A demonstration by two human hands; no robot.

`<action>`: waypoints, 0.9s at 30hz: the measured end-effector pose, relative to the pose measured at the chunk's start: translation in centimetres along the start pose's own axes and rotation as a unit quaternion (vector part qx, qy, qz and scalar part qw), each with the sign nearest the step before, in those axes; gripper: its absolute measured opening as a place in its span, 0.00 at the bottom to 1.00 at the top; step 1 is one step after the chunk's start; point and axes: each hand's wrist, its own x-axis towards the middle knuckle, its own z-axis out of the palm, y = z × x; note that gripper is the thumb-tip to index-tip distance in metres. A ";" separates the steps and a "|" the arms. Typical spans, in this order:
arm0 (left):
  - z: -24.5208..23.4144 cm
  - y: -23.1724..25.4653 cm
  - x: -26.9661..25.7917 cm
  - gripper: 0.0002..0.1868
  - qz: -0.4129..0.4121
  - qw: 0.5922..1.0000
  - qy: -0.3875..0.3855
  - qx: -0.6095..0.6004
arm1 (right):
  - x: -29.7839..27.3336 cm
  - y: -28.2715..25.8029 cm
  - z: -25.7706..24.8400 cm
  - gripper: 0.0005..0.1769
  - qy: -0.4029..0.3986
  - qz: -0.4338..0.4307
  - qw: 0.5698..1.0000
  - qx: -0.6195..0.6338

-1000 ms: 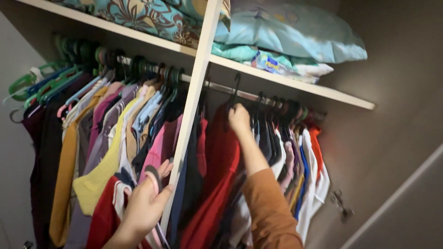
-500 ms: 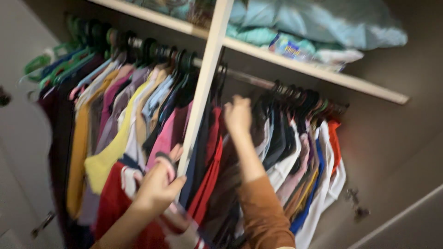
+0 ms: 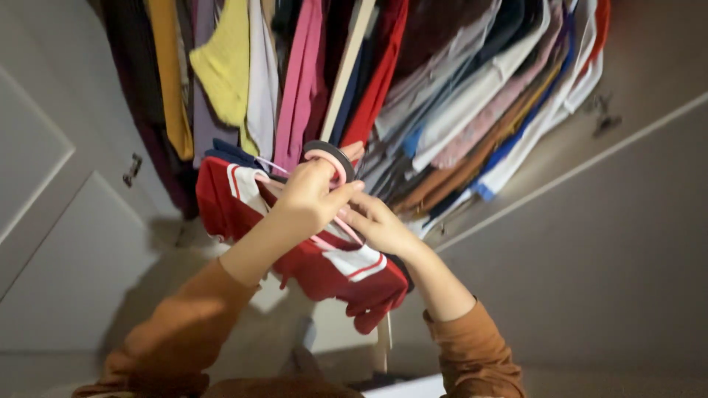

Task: The person picks up piles of clothes from the floor, places them onto hangers, and hangs them in a wardrobe. They handle shirts, pants, and other garments, organizing them on the wardrobe rail.

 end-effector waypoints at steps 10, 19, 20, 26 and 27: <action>-0.2 0.9 -10.2 0.17 -0.139 0.989 -0.020 0.035 | -6.2 7.7 4.2 0.11 0.157 0.094 0.977 0.111; -2.3 2.7 -15.2 0.24 -0.220 0.971 -0.001 -0.091 | -11.9 9.3 3.4 0.10 0.219 0.096 0.969 0.057; -2.6 3.0 -16.0 0.32 -0.255 0.960 0.004 -0.119 | -12.6 9.4 2.9 0.10 0.232 0.100 0.967 0.038; -4.4 3.7 -17.9 0.38 -0.216 0.972 0.010 -0.090 | -15.8 9.1 -0.9 0.07 0.292 0.121 0.946 0.077; -4.4 3.7 -17.8 0.38 -0.230 0.968 0.005 -0.101 | -15.9 9.0 -1.2 0.07 0.295 0.118 0.944 0.094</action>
